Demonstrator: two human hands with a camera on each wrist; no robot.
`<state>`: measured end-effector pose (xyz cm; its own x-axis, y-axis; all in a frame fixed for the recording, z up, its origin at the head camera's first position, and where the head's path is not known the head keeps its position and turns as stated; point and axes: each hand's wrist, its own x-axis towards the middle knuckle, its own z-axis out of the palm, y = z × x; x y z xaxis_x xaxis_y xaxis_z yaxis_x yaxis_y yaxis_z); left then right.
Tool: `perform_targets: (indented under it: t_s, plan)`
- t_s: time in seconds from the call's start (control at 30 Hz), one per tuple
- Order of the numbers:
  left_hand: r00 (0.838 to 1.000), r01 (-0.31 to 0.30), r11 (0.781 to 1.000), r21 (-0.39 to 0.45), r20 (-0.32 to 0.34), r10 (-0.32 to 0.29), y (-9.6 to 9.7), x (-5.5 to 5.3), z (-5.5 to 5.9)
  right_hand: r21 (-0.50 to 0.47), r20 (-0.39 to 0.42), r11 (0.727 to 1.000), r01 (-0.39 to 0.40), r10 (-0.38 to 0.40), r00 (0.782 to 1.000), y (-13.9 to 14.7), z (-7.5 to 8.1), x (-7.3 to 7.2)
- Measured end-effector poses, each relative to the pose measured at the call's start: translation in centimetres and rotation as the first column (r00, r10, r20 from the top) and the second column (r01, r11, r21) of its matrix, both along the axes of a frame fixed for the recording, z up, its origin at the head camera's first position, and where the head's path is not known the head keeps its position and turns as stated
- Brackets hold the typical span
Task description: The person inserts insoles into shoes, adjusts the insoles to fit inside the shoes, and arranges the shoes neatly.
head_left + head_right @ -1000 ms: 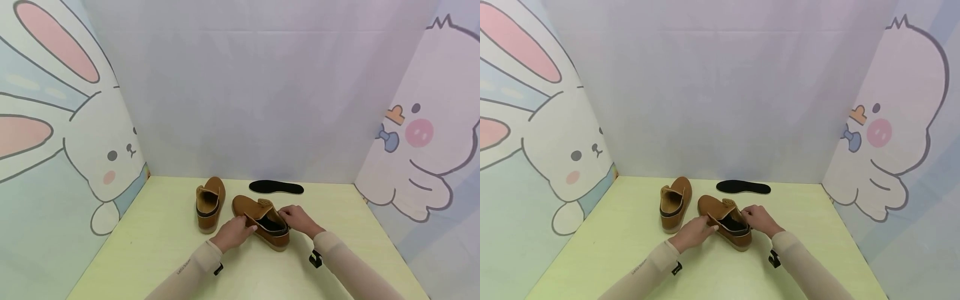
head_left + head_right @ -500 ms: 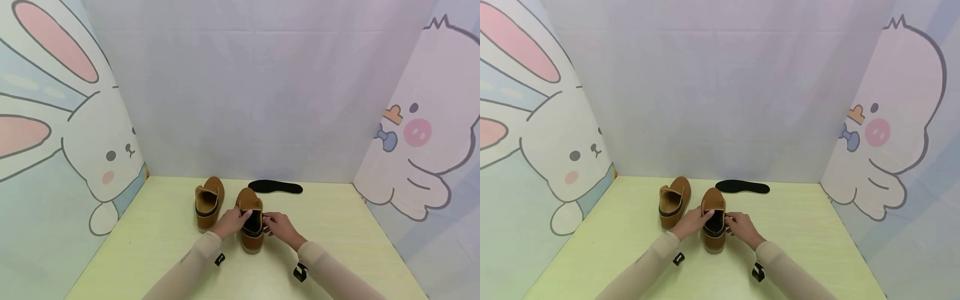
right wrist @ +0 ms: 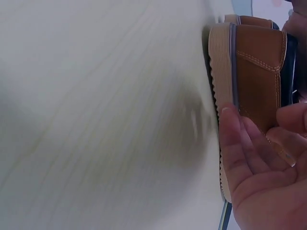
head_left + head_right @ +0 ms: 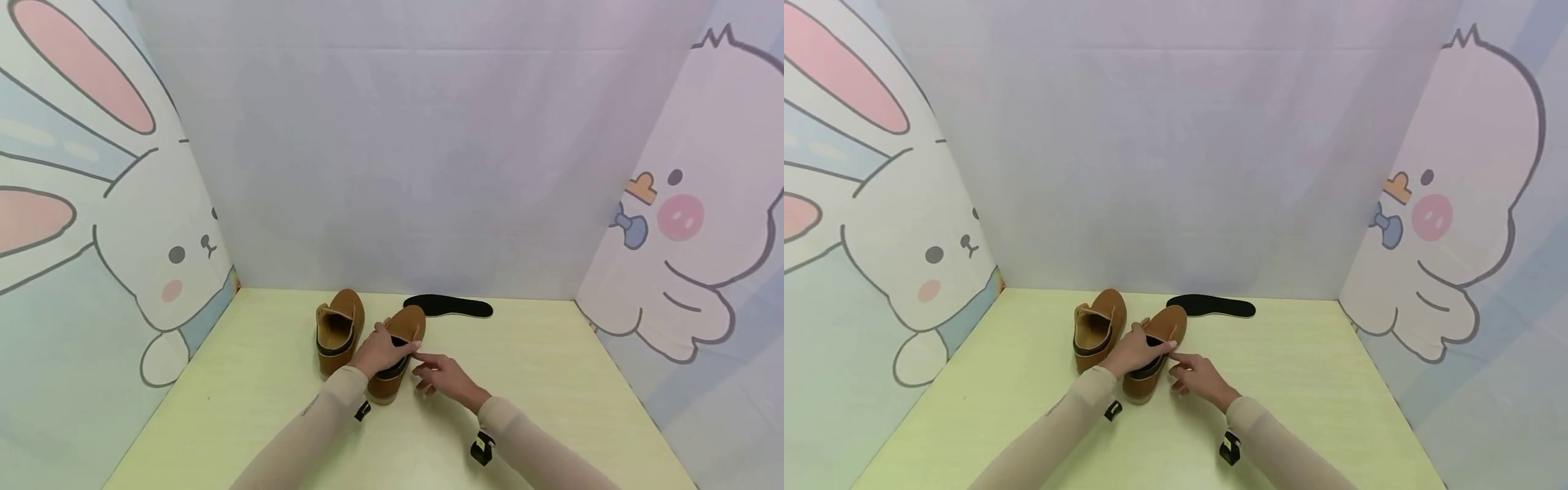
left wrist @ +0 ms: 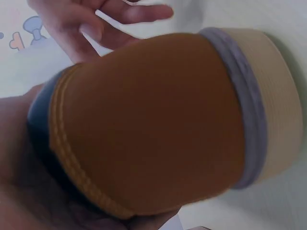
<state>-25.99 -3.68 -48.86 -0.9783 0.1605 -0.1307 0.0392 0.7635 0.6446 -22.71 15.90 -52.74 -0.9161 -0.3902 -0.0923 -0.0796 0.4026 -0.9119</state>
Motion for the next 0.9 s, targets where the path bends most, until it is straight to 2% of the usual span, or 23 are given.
perform_targets:
  t_s: [0.2,0.33,0.5,0.73,0.9]
  plan:
    - [1.000,-0.013,0.999,-0.047,-0.008,0.013,0.5,0.1,-0.4,-0.014,0.028,1.000,-0.013,0.013,1.000,1.1,0.4,0.6]
    - [0.999,-0.029,0.998,-0.058,-0.028,0.028,0.8,-0.2,-0.5,-0.006,0.008,1.000,-0.011,0.011,1.000,1.9,0.6,0.5]
    - [0.997,-0.052,0.992,-0.116,-0.056,0.045,0.9,-0.6,-0.3,0.033,-0.004,0.999,0.021,-0.021,1.000,2.7,0.3,0.3]
    - [0.992,-0.065,0.987,-0.149,-0.118,0.048,1.4,0.0,-0.7,0.066,-0.040,0.997,0.036,-0.033,0.999,3.5,-0.2,0.3]
    - [0.987,-0.082,0.982,-0.167,-0.148,0.057,1.5,-0.2,-1.1,0.067,-0.057,0.997,0.023,-0.019,0.998,3.9,-0.1,0.4]
